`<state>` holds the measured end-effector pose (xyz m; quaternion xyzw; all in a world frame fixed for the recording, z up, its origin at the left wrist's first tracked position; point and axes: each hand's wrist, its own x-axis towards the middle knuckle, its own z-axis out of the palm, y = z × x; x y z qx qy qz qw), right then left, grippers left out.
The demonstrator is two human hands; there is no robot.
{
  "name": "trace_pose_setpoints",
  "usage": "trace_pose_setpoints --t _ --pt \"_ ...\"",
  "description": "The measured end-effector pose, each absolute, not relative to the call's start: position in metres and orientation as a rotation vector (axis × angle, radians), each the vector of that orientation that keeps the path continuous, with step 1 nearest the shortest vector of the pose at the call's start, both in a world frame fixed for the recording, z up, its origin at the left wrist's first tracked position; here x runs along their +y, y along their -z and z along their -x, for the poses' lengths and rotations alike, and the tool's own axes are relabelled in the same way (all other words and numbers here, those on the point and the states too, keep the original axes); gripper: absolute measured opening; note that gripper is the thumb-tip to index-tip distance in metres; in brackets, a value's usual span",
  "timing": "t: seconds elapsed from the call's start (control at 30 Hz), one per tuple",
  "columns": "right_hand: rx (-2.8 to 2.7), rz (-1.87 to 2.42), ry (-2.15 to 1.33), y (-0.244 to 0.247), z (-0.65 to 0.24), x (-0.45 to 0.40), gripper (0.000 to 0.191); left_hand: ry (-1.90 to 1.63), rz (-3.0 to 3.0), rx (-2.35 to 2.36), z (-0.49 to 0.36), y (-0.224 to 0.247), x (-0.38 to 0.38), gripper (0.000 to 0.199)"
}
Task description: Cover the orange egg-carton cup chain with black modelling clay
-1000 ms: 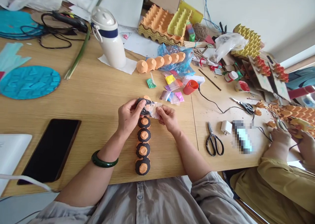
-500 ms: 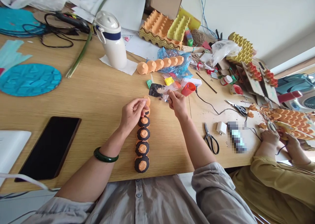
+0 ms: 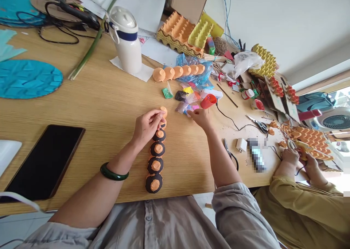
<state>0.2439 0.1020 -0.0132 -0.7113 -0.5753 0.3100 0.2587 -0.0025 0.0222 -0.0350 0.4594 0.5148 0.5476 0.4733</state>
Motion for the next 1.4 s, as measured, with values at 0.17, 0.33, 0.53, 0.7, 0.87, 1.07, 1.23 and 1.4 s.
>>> trace_pose_setpoints --t 0.17,0.33,0.53,0.7,0.87,1.07,1.23,1.4 --pt "-1.517 1.805 -0.979 0.027 -0.223 0.112 0.037 -1.335 -1.144 1.246 0.002 0.036 0.021 0.029" --pt "-1.374 1.644 -1.045 0.022 -0.209 0.121 0.031 -1.303 -1.174 1.2 0.001 0.035 0.021 0.04" --pt "-1.053 1.312 -1.454 0.015 -0.213 0.077 0.019 -1.338 -1.181 1.185 0.0 0.032 0.016 0.039" --pt "-0.873 1.023 -1.703 0.024 -0.201 0.037 0.022 -1.361 -1.475 1.27 -0.001 0.029 0.01 0.033" --pt "-0.832 1.017 -1.681 0.026 -0.189 0.025 0.028 -1.431 -1.902 1.282 0.0 0.029 0.01 0.025" --pt "-0.804 1.009 -1.648 0.026 -0.185 0.017 0.041 -1.451 -2.052 1.285 0.001 0.031 0.01 0.024" --pt "-0.853 1.038 -1.62 0.022 -0.182 0.008 0.053 -1.38 -2.119 1.31 -0.001 0.032 0.008 0.028" --pt "-0.859 1.025 -1.654 0.018 -0.179 0.003 0.055 -1.451 -2.126 1.282 -0.004 0.03 0.006 0.022"
